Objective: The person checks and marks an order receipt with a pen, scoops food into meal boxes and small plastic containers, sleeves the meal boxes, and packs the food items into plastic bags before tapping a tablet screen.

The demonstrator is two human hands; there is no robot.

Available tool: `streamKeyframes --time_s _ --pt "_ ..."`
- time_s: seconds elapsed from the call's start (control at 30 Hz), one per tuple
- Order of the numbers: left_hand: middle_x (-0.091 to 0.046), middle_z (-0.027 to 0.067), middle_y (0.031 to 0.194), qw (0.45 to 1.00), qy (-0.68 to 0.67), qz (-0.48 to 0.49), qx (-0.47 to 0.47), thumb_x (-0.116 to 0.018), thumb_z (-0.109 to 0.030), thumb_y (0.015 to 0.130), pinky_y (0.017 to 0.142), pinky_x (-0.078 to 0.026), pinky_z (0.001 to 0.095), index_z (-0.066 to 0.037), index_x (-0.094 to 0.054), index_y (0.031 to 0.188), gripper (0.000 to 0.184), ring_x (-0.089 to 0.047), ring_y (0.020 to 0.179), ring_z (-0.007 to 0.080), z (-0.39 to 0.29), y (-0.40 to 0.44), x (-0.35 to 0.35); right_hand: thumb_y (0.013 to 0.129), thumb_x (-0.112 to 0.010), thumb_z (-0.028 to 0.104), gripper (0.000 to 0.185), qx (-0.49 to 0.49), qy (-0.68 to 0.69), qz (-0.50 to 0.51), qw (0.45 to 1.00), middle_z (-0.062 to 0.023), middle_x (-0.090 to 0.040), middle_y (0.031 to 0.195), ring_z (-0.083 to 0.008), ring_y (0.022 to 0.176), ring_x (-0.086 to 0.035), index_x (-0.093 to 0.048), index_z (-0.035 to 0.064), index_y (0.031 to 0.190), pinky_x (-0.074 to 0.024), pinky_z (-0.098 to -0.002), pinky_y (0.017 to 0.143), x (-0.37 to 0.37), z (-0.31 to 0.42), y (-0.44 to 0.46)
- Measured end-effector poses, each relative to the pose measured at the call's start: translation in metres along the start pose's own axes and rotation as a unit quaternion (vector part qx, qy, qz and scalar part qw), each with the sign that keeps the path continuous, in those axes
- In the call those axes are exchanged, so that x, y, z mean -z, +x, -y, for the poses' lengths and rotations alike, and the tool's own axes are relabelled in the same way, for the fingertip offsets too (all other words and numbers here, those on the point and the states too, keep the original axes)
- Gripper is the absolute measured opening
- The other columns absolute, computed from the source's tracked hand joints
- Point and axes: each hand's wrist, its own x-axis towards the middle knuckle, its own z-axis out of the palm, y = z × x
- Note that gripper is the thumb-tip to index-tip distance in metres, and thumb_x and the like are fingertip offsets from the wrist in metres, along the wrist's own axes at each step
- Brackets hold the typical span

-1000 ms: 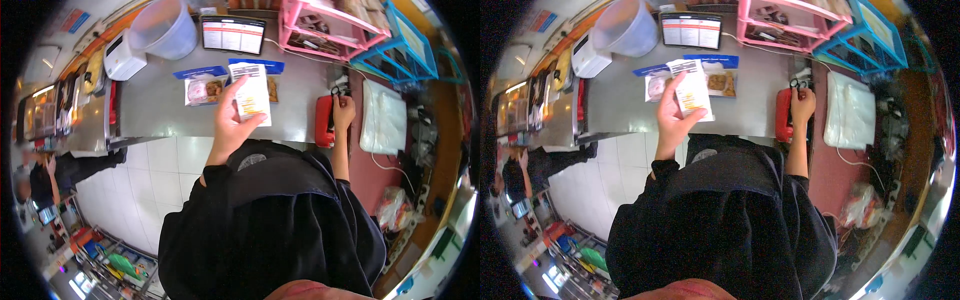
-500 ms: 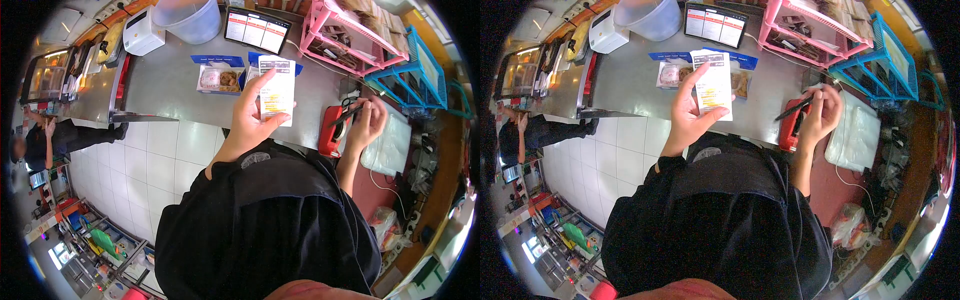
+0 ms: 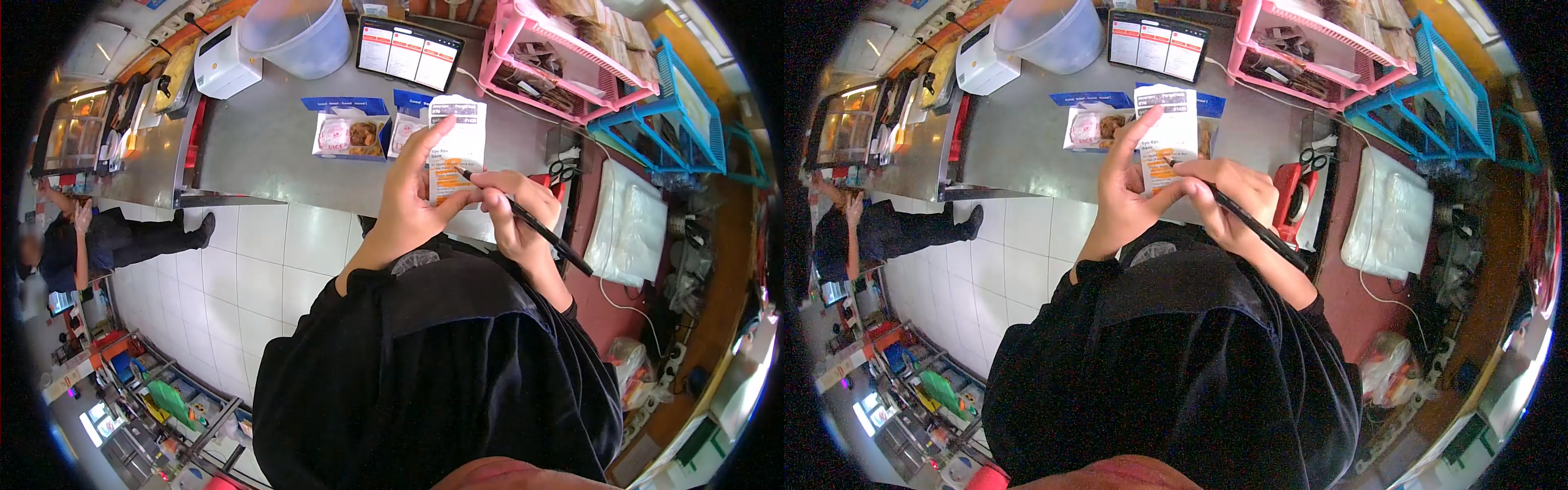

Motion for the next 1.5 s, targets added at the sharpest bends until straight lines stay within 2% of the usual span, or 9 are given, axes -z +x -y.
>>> streamKeyframes --time_s 0.43,0.5,0.6,0.77,0.9,1.07,1.13,1.3,1.5 --pt "-0.042 0.0110 0.127 0.999 -0.027 -0.002 0.040 -0.068 0.013 0.071 0.089 -0.049 0.0310 -0.002 -0.034 0.136 0.076 -0.051 0.112 0.0202 0.018 0.013 -0.006 0.078 -0.064 0.003 0.007 0.012 -0.092 -0.022 0.995 -0.0139 -0.062 0.074 -0.0287 0.065 -0.063 -0.062 0.0031 0.085 -0.0501 -0.0338 0.059 0.016 -0.022 0.017" --pt "-0.042 0.0106 0.127 0.999 -0.038 -0.008 0.034 -0.058 0.020 0.072 0.086 -0.052 0.0336 -0.005 -0.031 0.138 0.075 -0.059 0.105 0.0256 0.018 0.016 -0.001 0.079 -0.061 0.001 0.011 0.066 -0.122 -0.123 0.983 -0.0141 -0.062 0.077 -0.0268 0.072 -0.064 -0.063 0.0033 0.089 -0.0501 -0.0327 0.062 0.032 -0.063 0.030" --pt "-0.052 0.0152 0.121 0.998 -0.029 -0.024 0.045 -0.058 0.017 0.074 0.087 -0.050 0.0333 -0.004 -0.025 0.141 0.078 -0.059 0.105 0.0237 0.024 0.017 0.012 0.080 -0.060 0.003 0.021 -0.083 -0.259 -0.131 0.953 -0.0114 -0.060 0.077 -0.0278 0.069 -0.057 -0.062 0.0059 0.100 -0.0468 -0.0366 0.065 0.064 -0.154 0.051" --pt "-0.044 0.0131 0.128 0.996 0.011 -0.051 0.071 -0.057 0.015 0.074 0.091 -0.047 0.0349 -0.001 -0.029 0.139 0.072 -0.053 0.113 0.0246 0.031 0.013 0.032 0.076 -0.068 0.011 0.015 0.003 -0.339 -0.160 0.927 -0.0094 -0.062 0.076 -0.0285 0.079 -0.056 -0.063 0.0079 0.090 -0.0461 -0.0390 0.069 0.085 -0.247 0.058" --pt "-0.042 0.0141 0.133 0.991 0.121 -0.038 0.052 -0.056 0.009 0.077 0.095 -0.042 0.0345 0.000 -0.034 0.137 0.064 -0.044 0.120 0.0218 0.057 0.012 0.048 0.079 -0.066 0.015 0.012 0.033 -0.250 -0.063 0.966 -0.0117 -0.058 0.077 -0.0278 0.079 -0.052 -0.066 0.0064 0.086 -0.0443 -0.0390 0.071 0.072 -0.206 0.076" --pt "-0.043 0.0122 0.132 0.989 0.095 -0.058 0.098 -0.055 0.011 0.077 0.091 -0.045 0.0311 -0.001 -0.033 0.138 0.066 -0.050 0.113 0.0194 0.060 0.015 0.047 0.078 -0.058 0.008 0.023 0.110 -0.367 -0.184 0.905 -0.0143 -0.056 0.099 -0.0335 0.092 -0.053 -0.066 0.0077 0.100 -0.0415 -0.0445 0.081 0.133 -0.145 0.183" --pt "-0.043 0.0123 0.132 0.989 0.079 -0.056 0.107 -0.056 0.012 0.076 0.091 -0.045 0.0306 -0.002 -0.033 0.138 0.068 -0.051 0.113 0.0191 0.067 0.019 0.046 0.080 -0.058 0.011 0.027 -0.020 -0.371 -0.025 0.928 -0.0106 -0.058 0.106 -0.0321 0.098 -0.057 -0.065 0.0112 0.106 -0.0449 -0.0447 0.084 0.141 -0.161 0.226" --pt "-0.044 0.0113 0.131 0.985 0.147 -0.048 0.078 -0.057 0.014 0.075 0.091 -0.046 0.0302 -0.003 -0.030 0.140 0.072 -0.052 0.110 0.0179 0.058 0.032 0.042 0.075 -0.063 0.024 0.034 0.022 -0.556 0.239 0.796 -0.0108 -0.064 0.103 -0.0307 0.095 -0.062 -0.065 0.0180 0.108 -0.0498 -0.0415 0.083 0.139 -0.253 0.264" --pt "-0.057 0.0128 0.117 0.961 0.228 0.007 0.156 -0.063 0.003 0.076 0.088 -0.045 0.0304 -0.003 -0.052 0.125 0.051 -0.056 0.105 0.0196 0.095 -0.001 0.063 0.084 -0.055 0.015 0.023 0.010 -0.337 -0.153 0.929 -0.0246 -0.061 0.080 -0.0409 0.074 -0.059 -0.057 -0.0031 0.099 -0.0467 -0.0445 0.065 0.146 -0.194 0.231"
